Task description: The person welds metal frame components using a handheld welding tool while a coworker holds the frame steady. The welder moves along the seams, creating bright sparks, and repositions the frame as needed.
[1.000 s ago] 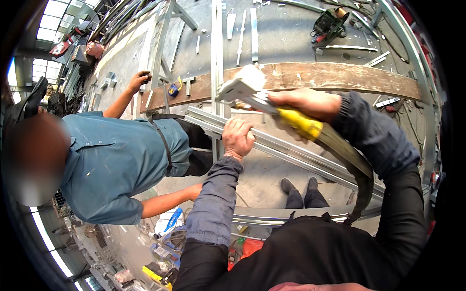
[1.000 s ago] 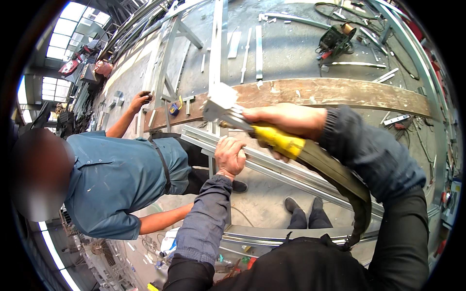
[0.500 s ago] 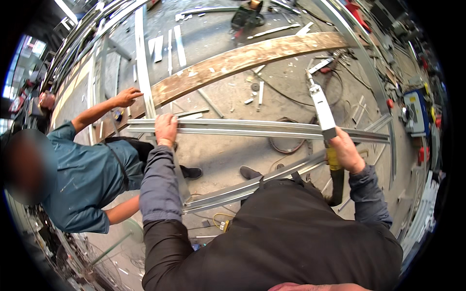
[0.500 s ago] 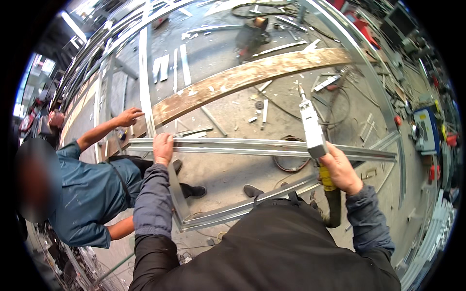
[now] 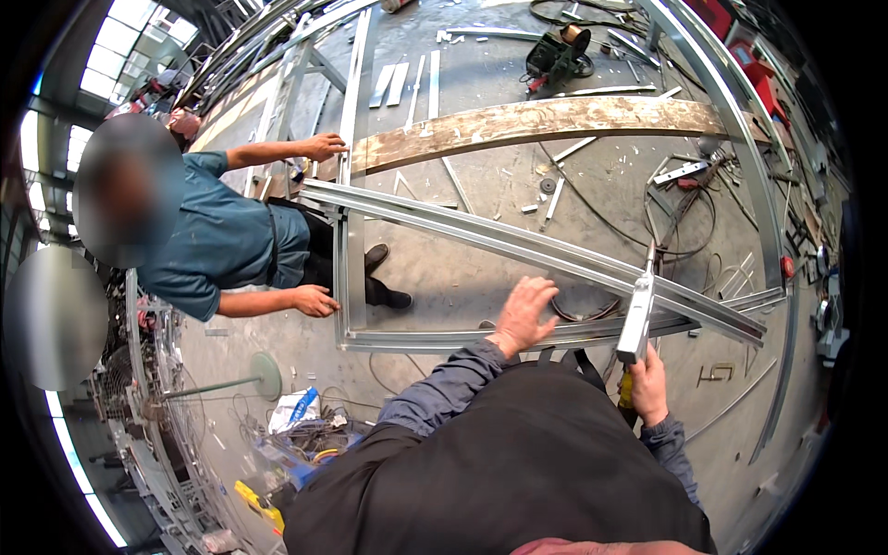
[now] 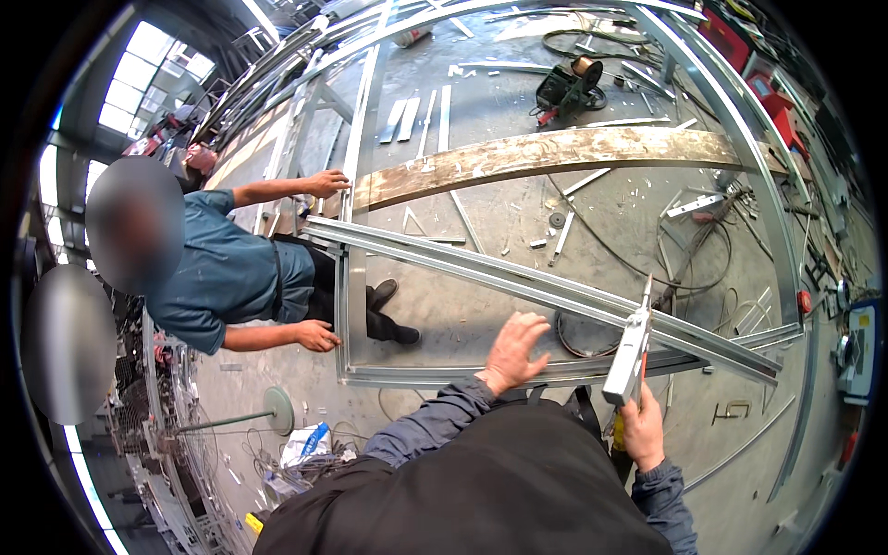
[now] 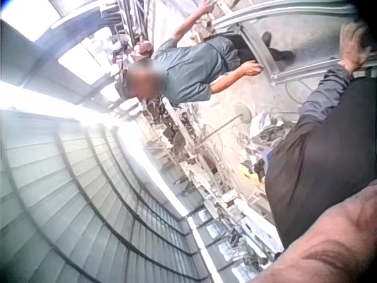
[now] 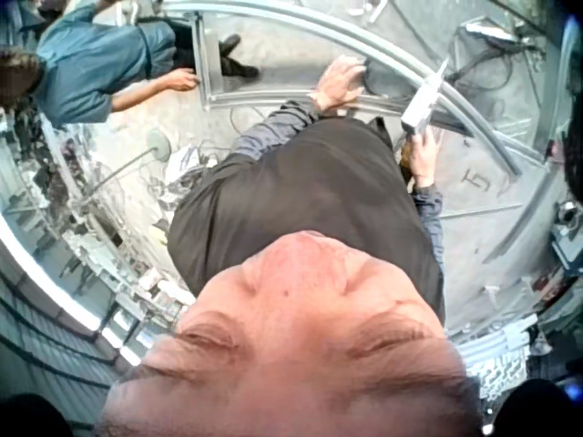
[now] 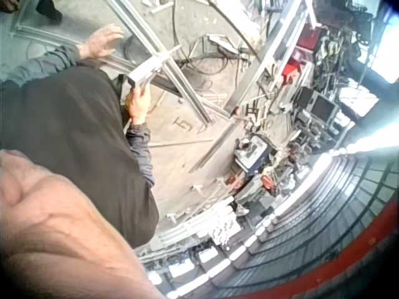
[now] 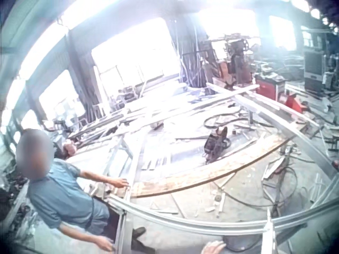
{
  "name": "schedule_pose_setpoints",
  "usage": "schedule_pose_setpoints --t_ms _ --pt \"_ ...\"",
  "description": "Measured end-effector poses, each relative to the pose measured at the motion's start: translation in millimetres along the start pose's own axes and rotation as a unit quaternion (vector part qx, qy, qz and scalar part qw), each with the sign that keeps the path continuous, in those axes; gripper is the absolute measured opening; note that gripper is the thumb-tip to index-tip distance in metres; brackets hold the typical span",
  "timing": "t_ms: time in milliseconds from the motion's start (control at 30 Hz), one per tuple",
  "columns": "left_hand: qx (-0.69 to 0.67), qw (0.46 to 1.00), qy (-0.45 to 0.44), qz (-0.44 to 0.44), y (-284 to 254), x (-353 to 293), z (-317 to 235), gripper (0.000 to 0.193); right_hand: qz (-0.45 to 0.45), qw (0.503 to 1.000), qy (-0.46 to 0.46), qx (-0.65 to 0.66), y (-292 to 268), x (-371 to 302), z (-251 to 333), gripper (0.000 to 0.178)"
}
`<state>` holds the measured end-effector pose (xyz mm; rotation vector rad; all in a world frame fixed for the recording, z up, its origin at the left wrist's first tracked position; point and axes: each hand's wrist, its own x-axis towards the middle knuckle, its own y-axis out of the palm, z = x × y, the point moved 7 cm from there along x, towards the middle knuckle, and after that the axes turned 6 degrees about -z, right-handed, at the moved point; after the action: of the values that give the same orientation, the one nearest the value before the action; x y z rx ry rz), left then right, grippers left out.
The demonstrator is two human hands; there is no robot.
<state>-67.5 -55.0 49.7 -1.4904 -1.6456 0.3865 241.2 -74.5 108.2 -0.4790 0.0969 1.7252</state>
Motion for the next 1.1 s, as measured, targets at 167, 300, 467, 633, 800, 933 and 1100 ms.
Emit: schedule_pose_setpoints --t_ms 167,300,467,633,800,933,1100 --pt "0.001 0.997 0.063 0.051 30.4 4.8 -66.8 0.065 0.004 0.996 -0.088 -0.002 -50.6 -28.6 0.4 0.055" --pt "0.02 0.996 0.063 0.058 50.6 3.2 -97.7 0.066 -0.027 0.995 -0.092 0.005 -96.4 -46.0 -12.7 0.057" --pt "0.001 0.996 0.046 0.073 85.5 -9.2 -129.1 0.067 -0.027 0.998 -0.051 -0.007 -138.0 -61.5 -29.8 0.056" --pt "0.017 0.996 0.06 0.059 96.3 1.8 -150.6 0.064 -0.021 0.995 -0.074 -0.057 -160.1 -60.8 -48.8 0.05" --pt "0.029 0.996 0.046 0.064 92.5 -1.4 -153.3 0.064 0.005 0.996 -0.056 -0.075 -157.1 -57.3 -43.7 0.039" --pt "0.036 0.998 0.028 0.047 79.2 -5.4 -139.8 0.066 0.012 0.994 -0.067 -0.091 -147.6 -51.7 -39.8 0.039" --pt "0.036 0.998 0.021 0.04 63.9 -6.9 -120.0 0.068 0.008 0.991 -0.093 -0.1 -129.7 -43.2 -15.8 0.038"
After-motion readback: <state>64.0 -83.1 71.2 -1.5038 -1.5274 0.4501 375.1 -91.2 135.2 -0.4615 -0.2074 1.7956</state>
